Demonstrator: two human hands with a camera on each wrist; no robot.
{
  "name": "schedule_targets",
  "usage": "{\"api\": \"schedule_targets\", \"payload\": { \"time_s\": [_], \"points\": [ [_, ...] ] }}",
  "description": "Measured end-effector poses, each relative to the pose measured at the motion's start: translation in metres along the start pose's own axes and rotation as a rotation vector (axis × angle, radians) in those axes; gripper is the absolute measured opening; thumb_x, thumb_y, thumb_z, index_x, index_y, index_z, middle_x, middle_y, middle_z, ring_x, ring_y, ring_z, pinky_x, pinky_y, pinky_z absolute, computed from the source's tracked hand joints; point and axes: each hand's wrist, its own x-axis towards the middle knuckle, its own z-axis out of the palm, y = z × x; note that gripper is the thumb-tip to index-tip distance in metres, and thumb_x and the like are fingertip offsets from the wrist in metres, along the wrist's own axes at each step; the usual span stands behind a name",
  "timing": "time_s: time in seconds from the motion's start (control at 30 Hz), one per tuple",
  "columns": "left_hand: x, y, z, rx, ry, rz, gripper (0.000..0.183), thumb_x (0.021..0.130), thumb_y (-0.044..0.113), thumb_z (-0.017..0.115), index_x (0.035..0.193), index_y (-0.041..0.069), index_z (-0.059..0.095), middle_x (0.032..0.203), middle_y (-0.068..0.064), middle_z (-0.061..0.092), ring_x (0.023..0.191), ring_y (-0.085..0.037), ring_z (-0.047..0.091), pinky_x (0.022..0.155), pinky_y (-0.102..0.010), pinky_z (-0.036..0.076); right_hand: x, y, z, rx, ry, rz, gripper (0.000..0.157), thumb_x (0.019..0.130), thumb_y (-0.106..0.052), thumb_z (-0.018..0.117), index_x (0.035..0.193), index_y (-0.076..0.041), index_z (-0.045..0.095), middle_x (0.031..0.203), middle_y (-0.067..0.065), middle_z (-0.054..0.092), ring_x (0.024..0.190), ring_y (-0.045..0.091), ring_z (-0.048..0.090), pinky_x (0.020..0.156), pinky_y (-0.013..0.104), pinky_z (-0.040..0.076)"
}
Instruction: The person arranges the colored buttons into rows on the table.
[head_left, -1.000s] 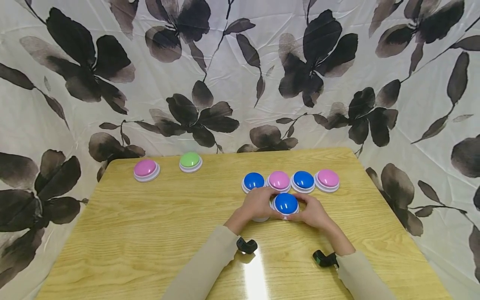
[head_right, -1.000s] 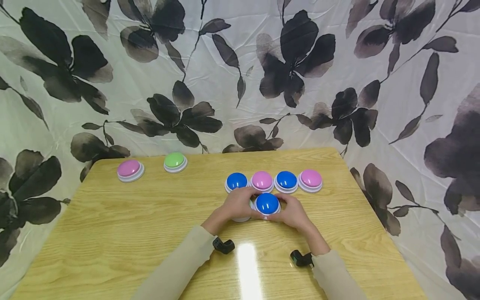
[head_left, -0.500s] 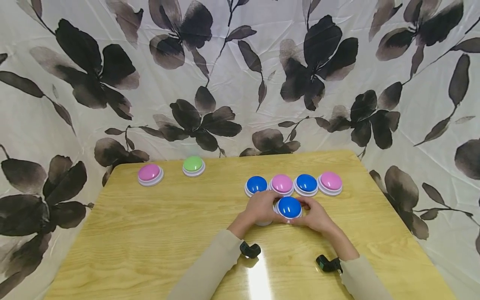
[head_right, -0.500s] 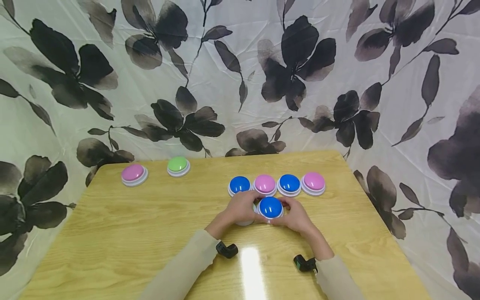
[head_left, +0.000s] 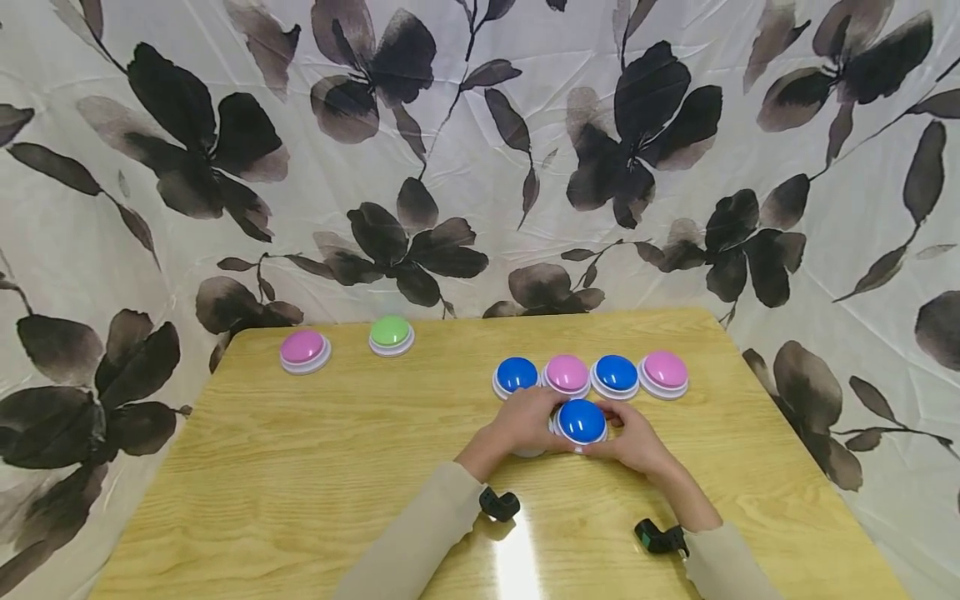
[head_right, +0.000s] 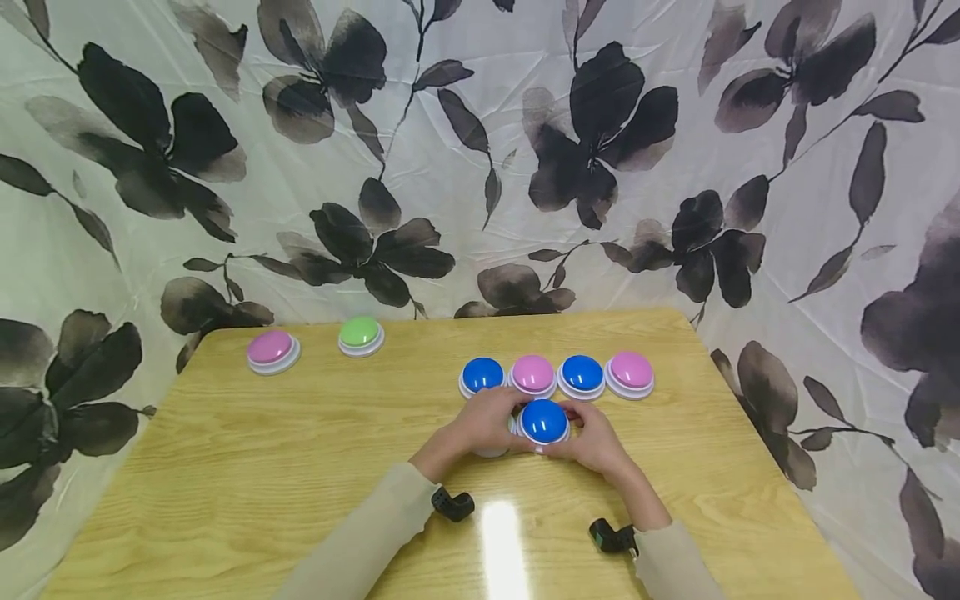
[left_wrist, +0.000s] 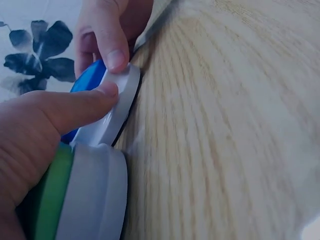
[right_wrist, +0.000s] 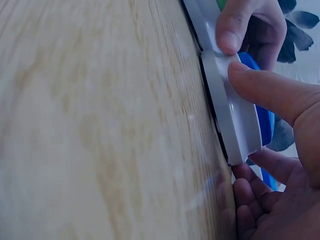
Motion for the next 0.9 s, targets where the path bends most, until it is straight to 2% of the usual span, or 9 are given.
{"api": "schedule_targets", "payload": {
  "time_s": [0.17, 0.4, 0.5, 0.63, 0.77, 0.9],
  "points": [
    [-0.006, -0.003, -0.006, -0.105, 0.051, 0.039, 0.067, 0.082, 0.046, 0.076, 0.136, 0.012, 0.056, 0.124, 0.002, 0.062, 0.111, -0.013, 0.057, 0.096, -0.029, 0.045, 0.000, -0.001, 0.001, -0.018, 0.001, -0.015, 0.075, 0.066, -0.022, 0.092, 0.130, -0.004, 0.057, 0.119, 0.012, 0.060, 0.102, 0.027, 0.050, 0.088, 0.043, 0.042],
    [-0.020, -0.008, -0.021, -0.284, 0.115, 0.059, 0.045, 0.095, 0.035, 0.064, 0.133, 0.012, 0.059, 0.120, -0.001, 0.063, 0.113, -0.017, 0.056, 0.097, -0.032, 0.045, -0.002, -0.003, -0.001, -0.135, -0.020, -0.073, 0.077, 0.069, -0.025, 0.090, 0.132, 0.001, 0.053, 0.126, 0.018, 0.057, 0.112, 0.033, 0.053, 0.097, 0.050, 0.042],
    [-0.031, -0.010, -0.027, -0.318, 0.114, 0.033, 0.042, 0.096, 0.034, 0.062, 0.132, 0.013, 0.060, 0.120, 0.000, 0.062, 0.115, -0.018, 0.055, 0.099, -0.033, 0.044, -0.006, -0.007, -0.004, -0.153, -0.039, -0.080, 0.082, 0.070, -0.027, 0.089, 0.135, 0.003, 0.048, 0.130, 0.021, 0.053, 0.117, 0.037, 0.051, 0.100, 0.052, 0.041],
    [-0.048, -0.020, -0.039, -0.374, 0.117, 0.026, 0.039, 0.098, 0.029, 0.060, 0.131, 0.009, 0.060, 0.122, -0.003, 0.062, 0.116, -0.017, 0.055, 0.098, -0.038, 0.045, -0.009, -0.017, -0.007, -0.220, -0.037, -0.101, 0.085, 0.075, -0.028, 0.086, 0.141, 0.002, 0.042, 0.136, 0.023, 0.047, 0.124, 0.041, 0.046, 0.102, 0.054, 0.038],
    [-0.065, -0.036, -0.045, -0.397, 0.111, 0.000, 0.036, 0.098, 0.026, 0.060, 0.129, 0.008, 0.061, 0.120, -0.003, 0.064, 0.113, -0.018, 0.057, 0.094, -0.041, 0.048, -0.012, -0.032, -0.007, -0.313, 0.001, -0.157, 0.075, 0.080, -0.024, 0.081, 0.140, 0.002, 0.043, 0.138, 0.022, 0.046, 0.128, 0.041, 0.041, 0.102, 0.058, 0.036],
    [-0.081, -0.050, -0.046, -0.379, 0.105, -0.041, 0.031, 0.098, 0.026, 0.061, 0.125, 0.012, 0.064, 0.115, 0.003, 0.065, 0.109, -0.014, 0.058, 0.092, -0.039, 0.048, -0.015, -0.041, -0.008, -0.330, 0.027, -0.207, 0.064, 0.084, -0.022, 0.078, 0.137, 0.000, 0.049, 0.134, 0.018, 0.050, 0.124, 0.038, 0.046, 0.099, 0.055, 0.041]
  ]
}}
